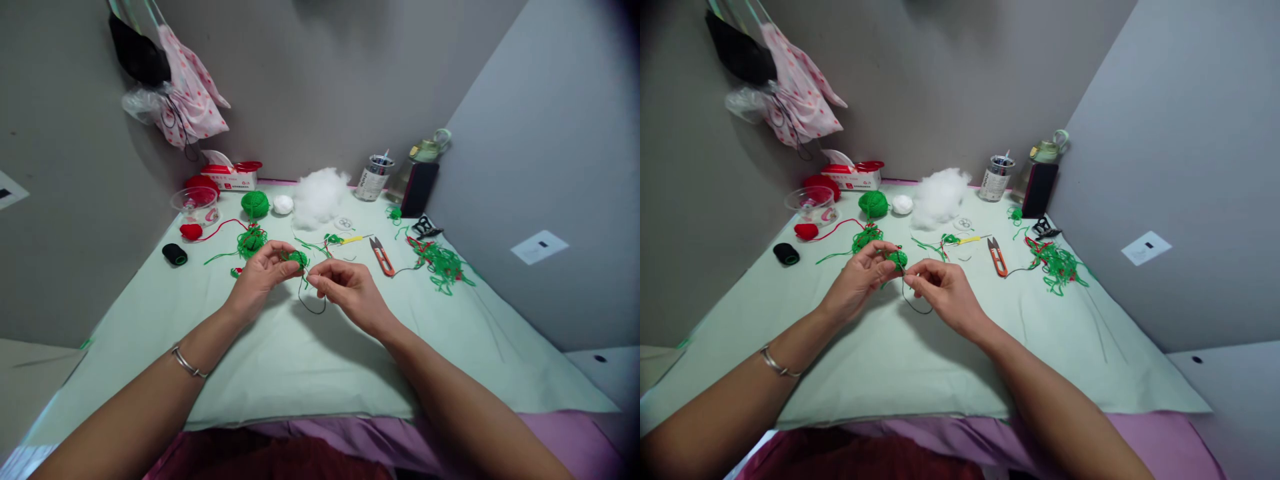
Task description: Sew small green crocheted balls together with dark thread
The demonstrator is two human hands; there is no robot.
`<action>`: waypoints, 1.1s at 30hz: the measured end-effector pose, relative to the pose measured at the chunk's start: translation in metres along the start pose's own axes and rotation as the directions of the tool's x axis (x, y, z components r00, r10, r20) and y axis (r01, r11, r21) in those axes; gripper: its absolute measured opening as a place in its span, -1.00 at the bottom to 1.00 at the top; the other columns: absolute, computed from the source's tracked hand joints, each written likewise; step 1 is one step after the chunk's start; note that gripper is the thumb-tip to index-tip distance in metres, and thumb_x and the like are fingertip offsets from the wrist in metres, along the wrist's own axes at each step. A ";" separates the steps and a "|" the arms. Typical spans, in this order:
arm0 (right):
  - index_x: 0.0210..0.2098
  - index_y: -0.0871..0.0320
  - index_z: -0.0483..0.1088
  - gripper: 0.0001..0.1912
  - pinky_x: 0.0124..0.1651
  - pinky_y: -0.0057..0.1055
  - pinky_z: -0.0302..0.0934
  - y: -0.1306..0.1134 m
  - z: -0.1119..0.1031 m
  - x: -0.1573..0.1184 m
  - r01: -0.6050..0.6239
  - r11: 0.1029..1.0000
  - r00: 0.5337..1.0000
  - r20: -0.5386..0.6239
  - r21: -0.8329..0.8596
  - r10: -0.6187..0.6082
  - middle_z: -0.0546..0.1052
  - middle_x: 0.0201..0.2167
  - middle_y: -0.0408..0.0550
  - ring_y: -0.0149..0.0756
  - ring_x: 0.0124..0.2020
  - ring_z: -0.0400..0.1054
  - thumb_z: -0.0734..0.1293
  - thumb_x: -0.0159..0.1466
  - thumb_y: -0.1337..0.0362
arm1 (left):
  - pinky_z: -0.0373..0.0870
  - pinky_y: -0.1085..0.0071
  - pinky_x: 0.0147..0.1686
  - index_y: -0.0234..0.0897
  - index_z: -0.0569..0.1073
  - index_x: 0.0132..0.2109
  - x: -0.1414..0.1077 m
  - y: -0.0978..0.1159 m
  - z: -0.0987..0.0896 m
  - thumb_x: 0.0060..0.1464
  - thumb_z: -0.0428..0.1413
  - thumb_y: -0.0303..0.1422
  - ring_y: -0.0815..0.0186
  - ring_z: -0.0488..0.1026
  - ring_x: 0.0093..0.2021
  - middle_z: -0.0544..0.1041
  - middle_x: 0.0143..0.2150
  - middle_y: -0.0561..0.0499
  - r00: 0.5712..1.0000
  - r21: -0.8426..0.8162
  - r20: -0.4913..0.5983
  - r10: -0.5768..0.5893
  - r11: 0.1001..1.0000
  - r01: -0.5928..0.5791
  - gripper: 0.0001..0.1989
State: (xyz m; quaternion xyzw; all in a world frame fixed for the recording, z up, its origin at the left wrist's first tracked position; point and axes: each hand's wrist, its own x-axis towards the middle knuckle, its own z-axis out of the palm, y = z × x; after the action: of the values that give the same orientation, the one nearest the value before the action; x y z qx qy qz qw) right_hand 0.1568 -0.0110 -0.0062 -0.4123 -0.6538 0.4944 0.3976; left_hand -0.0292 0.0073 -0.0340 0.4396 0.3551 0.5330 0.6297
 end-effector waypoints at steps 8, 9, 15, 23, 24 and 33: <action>-0.34 0.19 0.49 -0.79 -0.47 -0.46 0.03 0.003 -0.001 0.001 0.001 0.999 1.000 0.015 -0.050 -0.001 0.43 -0.56 -0.18 -0.45 -0.53 0.21 0.37 0.26 0.14 | 0.46 0.37 -0.13 -0.23 0.54 -0.20 -0.001 0.001 0.001 -0.08 0.39 -0.29 0.41 0.42 -0.29 0.44 -0.30 0.10 1.000 0.008 -0.004 -0.014 1.000 0.014 -0.71; -0.34 0.19 0.48 -0.78 -0.47 -0.46 0.03 0.003 -0.001 0.001 0.002 0.999 1.000 0.018 -0.052 -0.001 0.42 -0.56 -0.18 -0.45 -0.53 0.21 0.37 0.26 0.14 | 0.45 0.37 -0.13 -0.22 0.54 -0.20 -0.001 0.001 0.001 -0.08 0.39 -0.29 0.40 0.43 -0.29 0.45 -0.32 0.10 1.000 0.011 -0.005 -0.017 1.000 0.017 -0.71; -0.35 0.19 0.48 -0.78 -0.46 -0.47 0.06 0.003 0.000 0.000 -0.016 0.999 1.000 0.010 -0.032 0.016 0.40 -0.58 -0.19 -0.45 -0.53 0.21 0.38 0.26 0.14 | 0.40 0.38 -0.13 -0.20 0.54 -0.17 0.000 -0.001 -0.003 -0.07 0.39 -0.28 0.40 0.46 -0.28 0.47 -0.28 0.10 1.000 0.039 0.012 -0.011 0.999 0.011 -0.69; -0.33 0.18 0.48 -0.82 -0.47 -0.48 0.04 0.006 0.006 -0.001 0.027 0.999 0.999 -0.044 0.023 -0.026 0.35 -0.59 -0.21 -0.46 -0.54 0.15 0.39 0.27 0.17 | 0.37 0.39 -0.14 -0.22 0.49 -0.19 -0.001 -0.002 -0.002 -0.05 0.39 -0.31 0.40 0.44 -0.27 0.47 -0.30 0.11 0.998 0.006 0.042 -0.036 0.999 0.036 -0.70; -0.33 0.18 0.48 -0.82 -0.47 -0.48 0.04 0.006 0.007 -0.001 0.035 0.999 0.998 -0.050 0.025 -0.033 0.35 -0.58 -0.21 -0.46 -0.54 0.15 0.39 0.27 0.18 | 0.37 0.40 -0.15 -0.22 0.49 -0.19 -0.001 -0.003 -0.002 -0.05 0.39 -0.31 0.41 0.43 -0.28 0.47 -0.30 0.11 0.998 0.007 0.046 -0.032 0.999 0.032 -0.71; -0.35 0.17 0.49 -0.88 -0.42 -0.46 0.11 0.015 0.008 0.001 0.144 0.990 0.983 -0.114 -0.008 -0.144 0.40 -0.51 -0.18 -0.45 -0.49 0.21 0.39 0.28 0.25 | 0.43 0.37 -0.10 -0.25 0.46 -0.25 -0.005 0.002 0.006 -0.08 0.39 -0.33 0.39 0.46 -0.24 0.50 -0.30 0.11 0.999 -0.056 0.029 -0.034 0.998 0.036 -0.71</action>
State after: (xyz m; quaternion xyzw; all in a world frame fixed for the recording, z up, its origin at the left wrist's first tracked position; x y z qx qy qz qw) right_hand 0.1514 -0.0096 -0.0218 -0.3915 -0.6578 0.4401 0.4693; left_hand -0.0253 0.0019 -0.0300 0.4225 0.3387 0.5257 0.6561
